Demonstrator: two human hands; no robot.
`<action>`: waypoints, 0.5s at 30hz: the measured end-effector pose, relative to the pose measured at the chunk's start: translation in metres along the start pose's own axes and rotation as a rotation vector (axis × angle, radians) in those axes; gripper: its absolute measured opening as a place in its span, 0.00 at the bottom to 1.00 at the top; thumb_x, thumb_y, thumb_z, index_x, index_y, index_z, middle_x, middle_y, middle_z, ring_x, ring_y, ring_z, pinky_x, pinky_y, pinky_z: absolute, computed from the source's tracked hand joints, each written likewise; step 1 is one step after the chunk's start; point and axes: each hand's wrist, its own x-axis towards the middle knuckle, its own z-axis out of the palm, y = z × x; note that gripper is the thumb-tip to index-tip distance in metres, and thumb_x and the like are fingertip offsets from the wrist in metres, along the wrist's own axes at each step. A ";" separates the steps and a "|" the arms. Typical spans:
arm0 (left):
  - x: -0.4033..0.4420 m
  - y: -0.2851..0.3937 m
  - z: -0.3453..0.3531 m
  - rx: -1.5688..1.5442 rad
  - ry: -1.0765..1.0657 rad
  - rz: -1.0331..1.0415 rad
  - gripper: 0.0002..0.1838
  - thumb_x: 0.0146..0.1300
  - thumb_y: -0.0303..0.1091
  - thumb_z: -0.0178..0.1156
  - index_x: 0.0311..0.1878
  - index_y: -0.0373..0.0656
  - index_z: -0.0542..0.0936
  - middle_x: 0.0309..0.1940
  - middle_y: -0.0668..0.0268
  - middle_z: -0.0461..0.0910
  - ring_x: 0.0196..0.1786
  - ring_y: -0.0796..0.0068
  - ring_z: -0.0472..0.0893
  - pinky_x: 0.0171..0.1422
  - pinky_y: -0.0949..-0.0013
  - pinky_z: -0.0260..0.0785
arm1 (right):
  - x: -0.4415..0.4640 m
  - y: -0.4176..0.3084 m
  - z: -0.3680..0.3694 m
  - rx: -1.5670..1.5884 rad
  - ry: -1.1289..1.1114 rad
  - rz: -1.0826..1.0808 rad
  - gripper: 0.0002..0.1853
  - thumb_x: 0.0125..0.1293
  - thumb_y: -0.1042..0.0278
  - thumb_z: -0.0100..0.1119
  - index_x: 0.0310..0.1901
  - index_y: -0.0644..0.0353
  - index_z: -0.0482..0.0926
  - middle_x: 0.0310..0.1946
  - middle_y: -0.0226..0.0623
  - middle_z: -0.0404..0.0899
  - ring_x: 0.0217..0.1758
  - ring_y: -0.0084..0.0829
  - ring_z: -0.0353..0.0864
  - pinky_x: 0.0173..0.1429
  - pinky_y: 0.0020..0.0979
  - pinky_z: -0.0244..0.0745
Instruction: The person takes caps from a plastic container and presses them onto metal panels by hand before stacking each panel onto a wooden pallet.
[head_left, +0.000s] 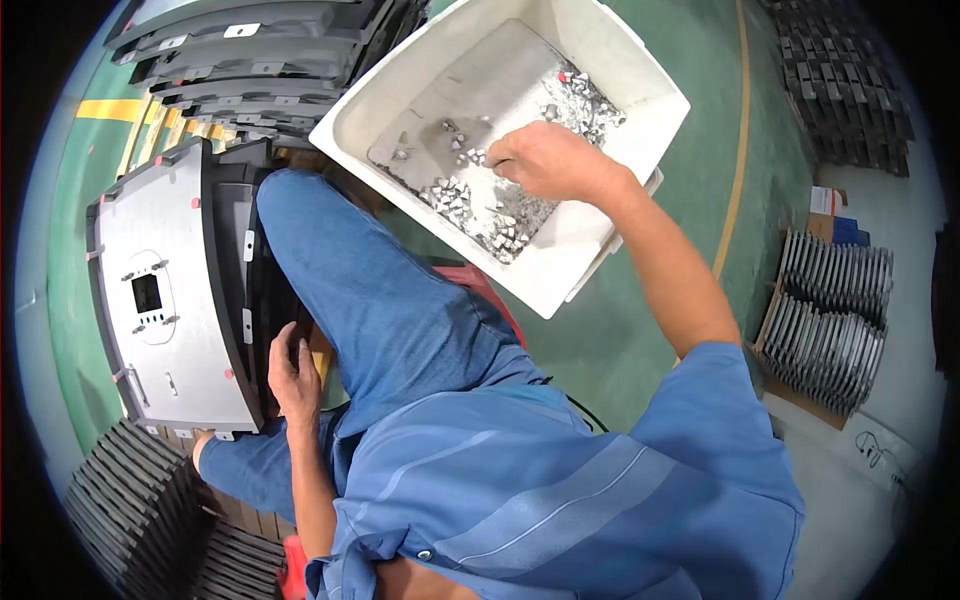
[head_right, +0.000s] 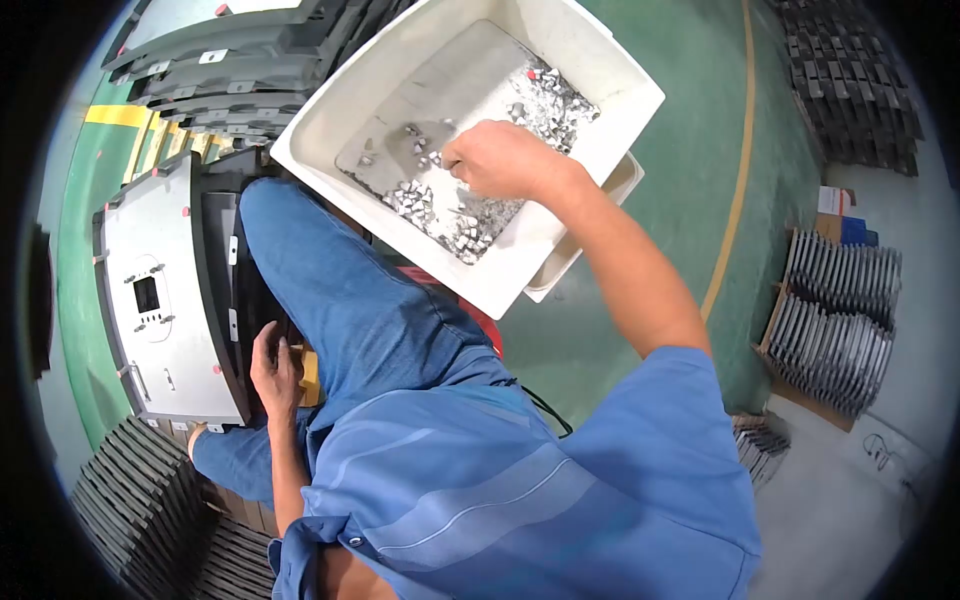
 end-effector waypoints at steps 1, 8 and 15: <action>0.000 -0.001 0.000 -0.001 -0.006 -0.001 0.13 0.64 0.24 0.54 0.51 0.37 0.76 0.45 0.56 0.79 0.49 0.60 0.79 0.54 0.66 0.69 | -0.002 -0.002 -0.006 -0.001 -0.105 0.033 0.09 0.55 0.70 0.55 0.36 0.60 0.82 0.32 0.48 0.81 0.39 0.48 0.79 0.45 0.40 0.74; 0.000 0.000 0.002 -0.036 -0.027 -0.040 0.12 0.64 0.24 0.54 0.51 0.37 0.76 0.45 0.56 0.79 0.49 0.61 0.79 0.54 0.67 0.70 | -0.020 -0.016 0.003 -0.126 -0.480 0.019 0.06 0.52 0.71 0.56 0.30 0.60 0.82 0.27 0.46 0.80 0.34 0.47 0.80 0.41 0.43 0.74; 0.002 0.002 0.000 -0.034 -0.048 -0.048 0.13 0.64 0.23 0.55 0.51 0.37 0.76 0.44 0.56 0.79 0.47 0.64 0.80 0.52 0.68 0.71 | -0.023 -0.014 0.015 -0.192 -0.478 -0.024 0.06 0.47 0.74 0.56 0.27 0.62 0.82 0.27 0.49 0.80 0.34 0.49 0.81 0.39 0.45 0.75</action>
